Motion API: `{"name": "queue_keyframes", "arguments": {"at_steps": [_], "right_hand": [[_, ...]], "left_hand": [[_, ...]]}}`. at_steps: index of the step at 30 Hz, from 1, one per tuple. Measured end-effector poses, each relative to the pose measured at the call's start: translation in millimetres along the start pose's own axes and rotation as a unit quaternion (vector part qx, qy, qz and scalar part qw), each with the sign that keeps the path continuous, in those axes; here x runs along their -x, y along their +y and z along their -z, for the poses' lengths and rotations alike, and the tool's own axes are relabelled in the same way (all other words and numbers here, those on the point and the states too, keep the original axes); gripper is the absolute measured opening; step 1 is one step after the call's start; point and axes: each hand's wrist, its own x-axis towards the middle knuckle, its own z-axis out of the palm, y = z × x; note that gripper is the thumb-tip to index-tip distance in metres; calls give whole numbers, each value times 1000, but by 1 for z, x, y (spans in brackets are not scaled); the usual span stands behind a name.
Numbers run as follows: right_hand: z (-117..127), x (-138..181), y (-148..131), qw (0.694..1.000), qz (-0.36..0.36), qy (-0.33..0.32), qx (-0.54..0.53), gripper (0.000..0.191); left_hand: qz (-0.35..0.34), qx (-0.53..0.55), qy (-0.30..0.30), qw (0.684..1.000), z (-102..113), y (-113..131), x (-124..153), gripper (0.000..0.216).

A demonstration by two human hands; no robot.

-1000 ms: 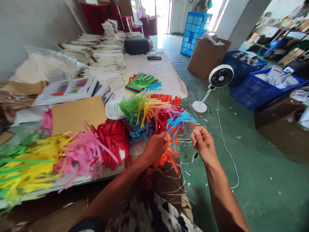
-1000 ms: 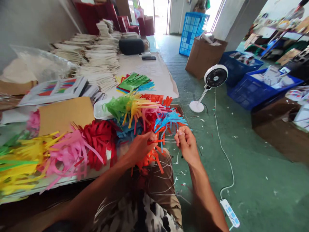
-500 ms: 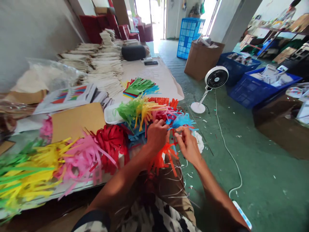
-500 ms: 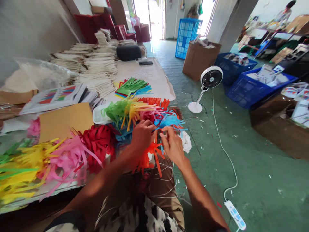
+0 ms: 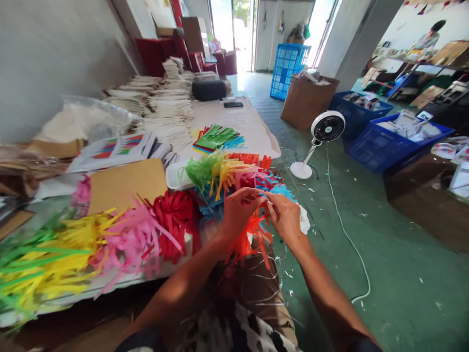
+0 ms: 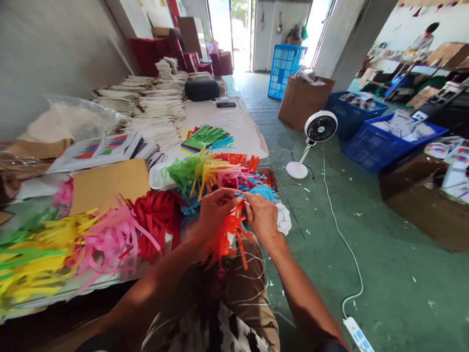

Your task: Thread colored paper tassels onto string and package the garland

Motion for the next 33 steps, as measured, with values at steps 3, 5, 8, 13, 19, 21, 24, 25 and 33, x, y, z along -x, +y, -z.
{"name": "queue_keyframes", "arguments": {"at_steps": [3,5,8,13,19,21,24,25,33], "right_hand": [[4,0,-4,1000,4,2,20,33],[5,1,-7,1000,6,6,17,31],[7,1,-9,1000,8,16,3,31],[7,1,-13,999,-1,32,-29,30],[12,-3,-20,990,-48,11,-131,26],[18,-4,-22,984,-72,-9,-161,24],[30,-3,-23,977,-95,-34,-188,34],[33,-2,-24,975,-92,-39,-196,41],[34,1,-27,969,-62,-58,-231,47]], "left_hand": [[-14,-4,24,1000,-2,2,4,16],[-16,-9,34,999,-2,1,5,16],[-24,-17,31,999,0,-2,7,14],[-17,-3,41,999,1,-4,13,14],[-51,65,15,996,2,-4,9,14],[-25,118,5,993,2,-5,5,18],[43,157,-5,987,2,-7,1,24],[58,160,-10,985,2,-7,0,25],[66,151,-39,986,-2,-14,-1,29]]}}
